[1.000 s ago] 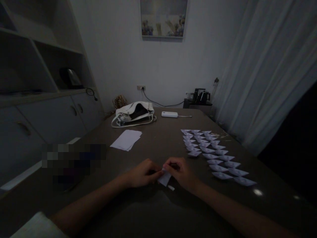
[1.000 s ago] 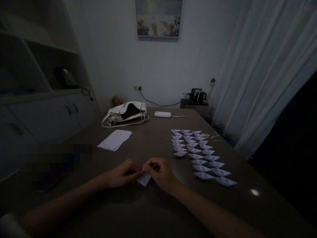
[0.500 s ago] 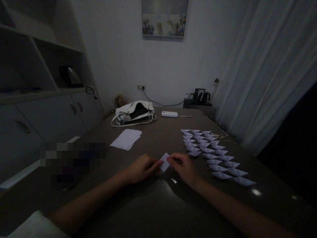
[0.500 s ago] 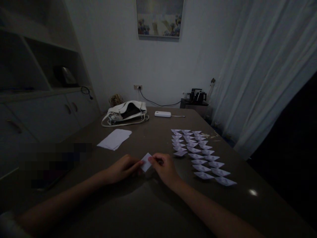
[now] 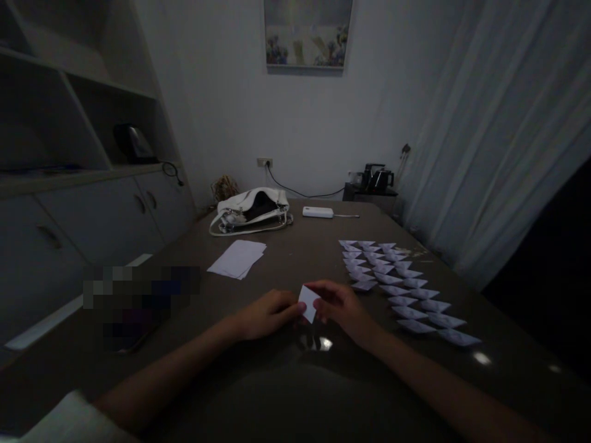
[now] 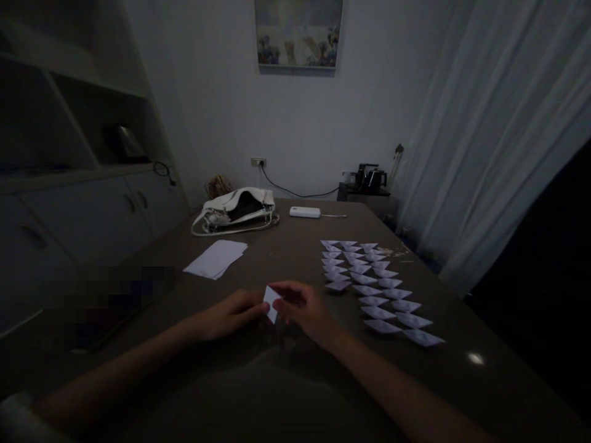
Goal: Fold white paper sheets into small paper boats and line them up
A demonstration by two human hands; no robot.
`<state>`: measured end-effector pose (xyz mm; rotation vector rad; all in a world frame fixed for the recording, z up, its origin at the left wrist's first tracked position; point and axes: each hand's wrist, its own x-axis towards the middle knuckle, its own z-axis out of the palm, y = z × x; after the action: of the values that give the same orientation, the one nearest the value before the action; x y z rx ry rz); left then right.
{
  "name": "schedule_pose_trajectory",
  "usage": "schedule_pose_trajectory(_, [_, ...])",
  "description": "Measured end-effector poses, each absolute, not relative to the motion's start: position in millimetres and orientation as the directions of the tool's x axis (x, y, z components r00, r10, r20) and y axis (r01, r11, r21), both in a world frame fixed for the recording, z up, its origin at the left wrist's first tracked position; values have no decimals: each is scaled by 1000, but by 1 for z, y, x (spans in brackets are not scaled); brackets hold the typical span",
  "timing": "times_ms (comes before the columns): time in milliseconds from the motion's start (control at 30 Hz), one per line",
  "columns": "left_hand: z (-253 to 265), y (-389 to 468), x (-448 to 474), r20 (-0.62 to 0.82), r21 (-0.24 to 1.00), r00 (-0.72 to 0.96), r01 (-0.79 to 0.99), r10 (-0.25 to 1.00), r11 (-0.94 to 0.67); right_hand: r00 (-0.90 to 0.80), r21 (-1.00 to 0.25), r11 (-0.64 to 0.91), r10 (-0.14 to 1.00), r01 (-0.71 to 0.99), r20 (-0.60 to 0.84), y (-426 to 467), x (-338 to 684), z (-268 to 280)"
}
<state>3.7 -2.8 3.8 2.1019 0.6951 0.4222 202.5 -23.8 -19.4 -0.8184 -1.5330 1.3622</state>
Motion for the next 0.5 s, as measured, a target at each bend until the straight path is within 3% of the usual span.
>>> schedule_pose_trajectory(133, [6,-9,7,184,670,838,276,514,-689,-398,-978,207,897,-6,192,-25,203,-21])
schedule_pose_trajectory(267, [2,-9,8,210,586,868,256,449,-769,-449,-962,272,863,29,231,-28,200,-22])
schedule_pose_trajectory(500, [7,-11,7,212,650,873,209,439,-730,-436,-960,277,870,49,229,-30,201,-18])
